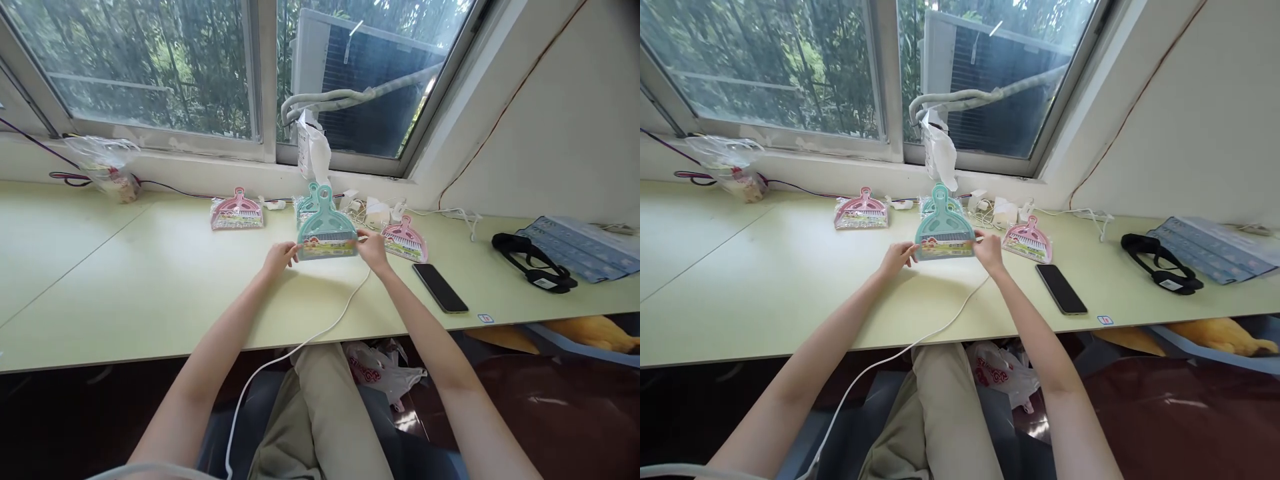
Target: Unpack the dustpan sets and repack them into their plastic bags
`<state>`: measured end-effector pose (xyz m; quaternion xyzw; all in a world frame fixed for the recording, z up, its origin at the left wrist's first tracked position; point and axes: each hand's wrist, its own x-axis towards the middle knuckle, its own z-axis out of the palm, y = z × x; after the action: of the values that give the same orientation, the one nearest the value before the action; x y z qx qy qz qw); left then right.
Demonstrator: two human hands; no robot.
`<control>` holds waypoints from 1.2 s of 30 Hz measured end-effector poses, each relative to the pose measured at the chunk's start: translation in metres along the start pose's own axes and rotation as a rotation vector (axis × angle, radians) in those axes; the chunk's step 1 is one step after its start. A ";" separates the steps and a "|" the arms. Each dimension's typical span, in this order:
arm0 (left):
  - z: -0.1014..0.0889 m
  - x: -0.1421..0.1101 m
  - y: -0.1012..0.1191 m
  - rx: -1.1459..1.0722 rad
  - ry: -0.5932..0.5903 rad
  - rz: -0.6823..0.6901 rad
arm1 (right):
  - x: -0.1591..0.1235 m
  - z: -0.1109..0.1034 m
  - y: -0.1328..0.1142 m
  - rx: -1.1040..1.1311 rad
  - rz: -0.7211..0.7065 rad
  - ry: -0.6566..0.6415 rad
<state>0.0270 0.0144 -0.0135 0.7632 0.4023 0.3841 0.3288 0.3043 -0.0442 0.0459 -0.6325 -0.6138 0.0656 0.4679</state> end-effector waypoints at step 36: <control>-0.013 0.001 -0.010 0.154 0.034 -0.091 | 0.027 -0.113 0.229 -0.623 0.450 0.320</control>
<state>0.0130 0.0218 -0.0150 0.7606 0.4705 0.3494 0.2795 0.5489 -0.0359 -0.0321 -0.8644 -0.3702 -0.1218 0.3177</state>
